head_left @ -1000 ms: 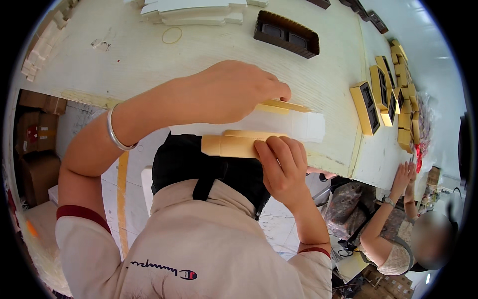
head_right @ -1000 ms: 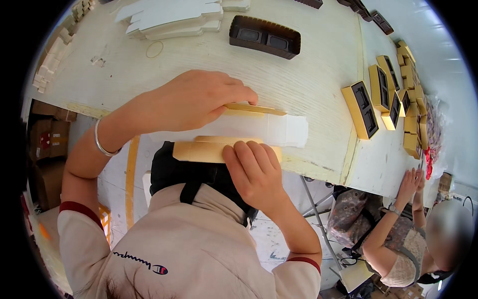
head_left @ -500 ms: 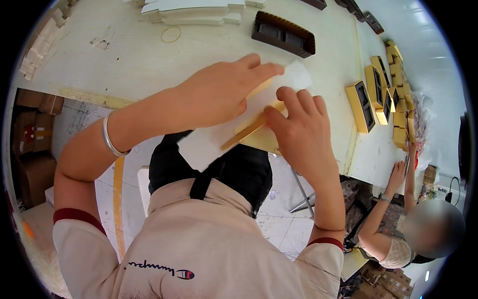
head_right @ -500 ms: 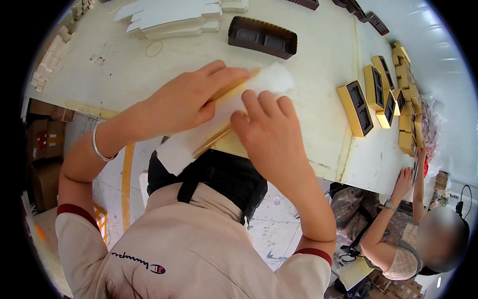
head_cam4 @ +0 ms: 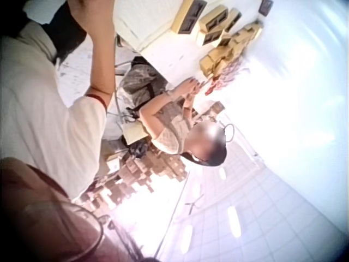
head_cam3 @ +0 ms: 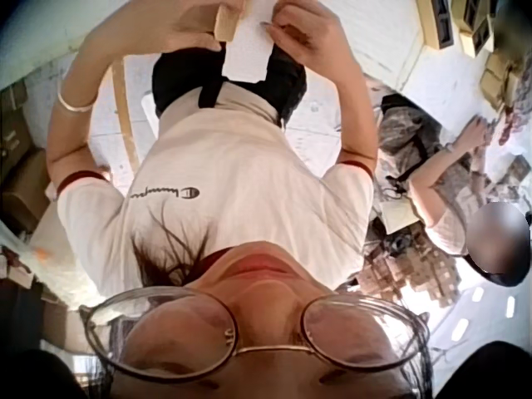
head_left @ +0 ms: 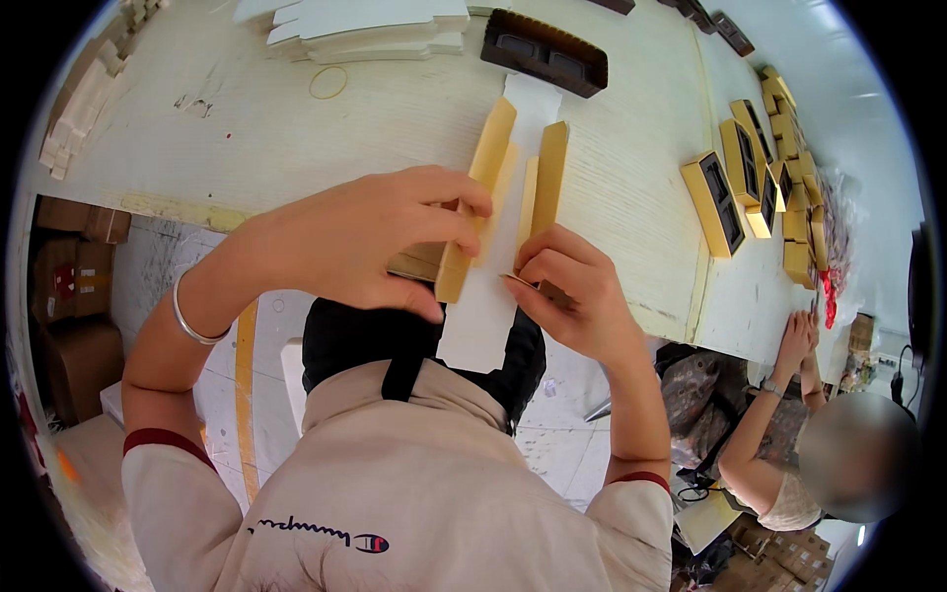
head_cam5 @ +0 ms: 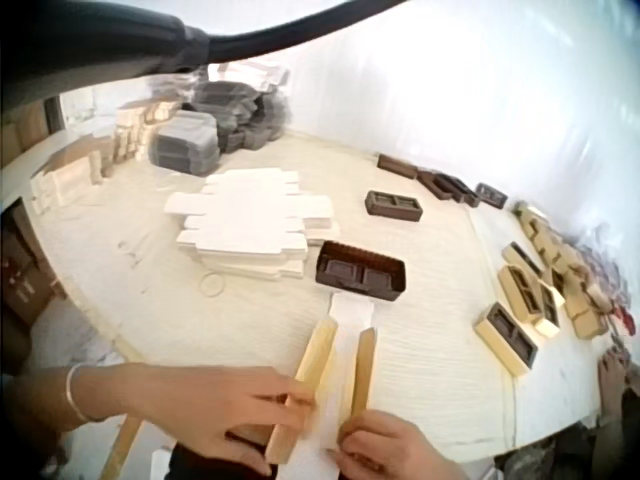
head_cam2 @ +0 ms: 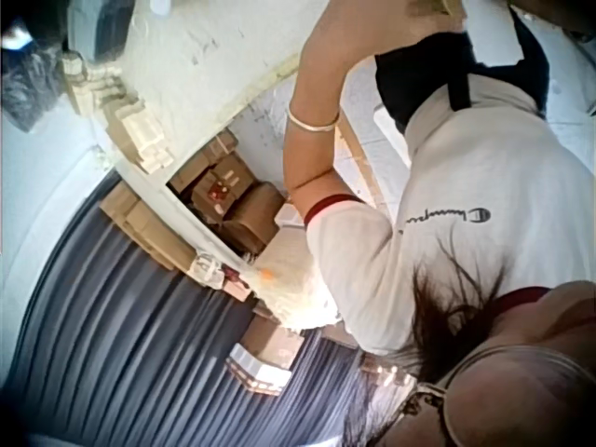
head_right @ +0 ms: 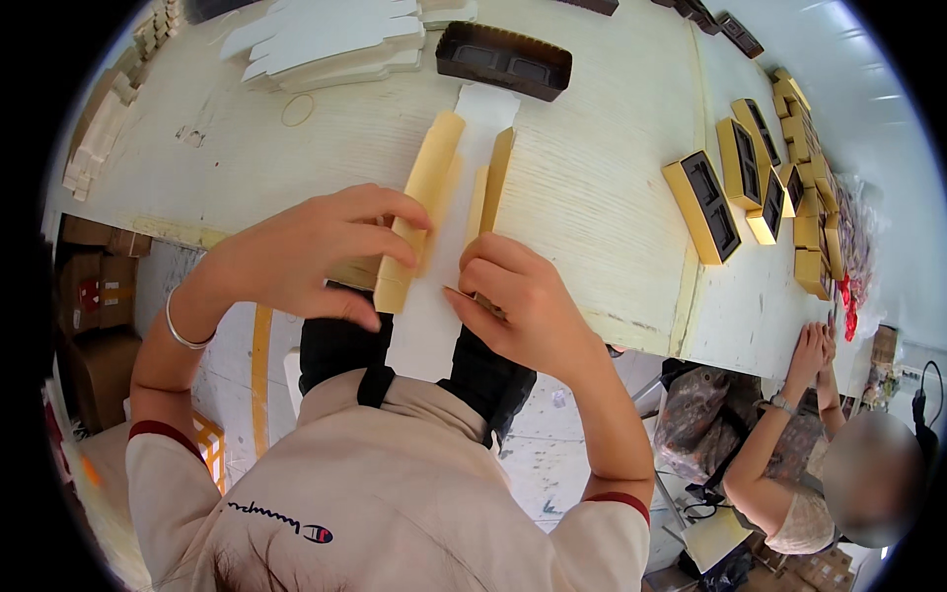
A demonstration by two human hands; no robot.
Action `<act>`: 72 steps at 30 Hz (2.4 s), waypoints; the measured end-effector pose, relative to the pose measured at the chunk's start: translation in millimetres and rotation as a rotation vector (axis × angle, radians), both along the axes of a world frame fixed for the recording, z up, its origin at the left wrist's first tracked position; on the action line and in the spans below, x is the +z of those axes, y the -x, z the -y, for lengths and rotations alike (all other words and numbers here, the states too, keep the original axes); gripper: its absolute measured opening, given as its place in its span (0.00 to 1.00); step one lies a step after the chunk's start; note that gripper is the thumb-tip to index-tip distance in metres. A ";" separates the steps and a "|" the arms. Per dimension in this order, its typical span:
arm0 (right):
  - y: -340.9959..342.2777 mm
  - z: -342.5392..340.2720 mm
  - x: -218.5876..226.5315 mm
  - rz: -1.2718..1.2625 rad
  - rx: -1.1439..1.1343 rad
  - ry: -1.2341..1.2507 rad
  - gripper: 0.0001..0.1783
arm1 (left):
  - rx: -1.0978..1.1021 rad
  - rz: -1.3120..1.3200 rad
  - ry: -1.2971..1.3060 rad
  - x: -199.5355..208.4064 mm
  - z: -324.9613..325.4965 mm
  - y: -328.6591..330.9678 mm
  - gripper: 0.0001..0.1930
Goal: The person folds flat cardboard pieces into small rectangular boxes and places dark plastic inserts inside each box. The person repeats this process multiple times, stacking the completed boxes on the table.
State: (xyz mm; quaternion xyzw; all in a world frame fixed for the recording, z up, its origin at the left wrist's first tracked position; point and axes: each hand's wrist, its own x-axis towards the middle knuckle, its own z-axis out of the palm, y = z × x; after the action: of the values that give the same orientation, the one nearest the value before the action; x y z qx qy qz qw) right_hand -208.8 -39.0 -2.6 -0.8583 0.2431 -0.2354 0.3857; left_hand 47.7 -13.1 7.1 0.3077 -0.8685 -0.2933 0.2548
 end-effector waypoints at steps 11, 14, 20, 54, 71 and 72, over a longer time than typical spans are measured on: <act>-12.1 -13.7 14.1 -0.108 -0.028 0.102 0.13 | 0.289 -0.038 0.244 -18.0 -22.5 44.6 0.10; -12.9 -18.7 15.2 -0.123 -0.125 -0.110 0.15 | 0.311 -0.082 0.291 -25.3 -23.8 45.5 0.08; -2.9 -31.6 17.9 -0.119 -0.045 0.022 0.25 | 0.268 -0.090 0.163 -20.6 -27.0 44.7 0.05; -24.1 -39.7 -5.6 -0.149 -0.297 0.746 0.18 | 0.482 -0.059 0.016 -6.1 -50.3 53.9 0.10; -12.0 -29.8 -2.0 -0.162 -0.141 0.492 0.10 | 0.376 0.215 0.104 2.0 -42.0 52.6 0.06; -11.5 -27.4 -0.6 -0.168 -0.116 0.480 0.10 | 0.380 0.204 0.125 -1.6 -40.7 53.4 0.06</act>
State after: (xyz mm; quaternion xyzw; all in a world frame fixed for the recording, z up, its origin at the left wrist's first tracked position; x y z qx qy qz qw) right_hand -197.4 -11.5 -3.2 -0.9264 0.2602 -0.2360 0.1353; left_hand -5.7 27.6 5.5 0.4773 -0.8327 -0.1533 0.2350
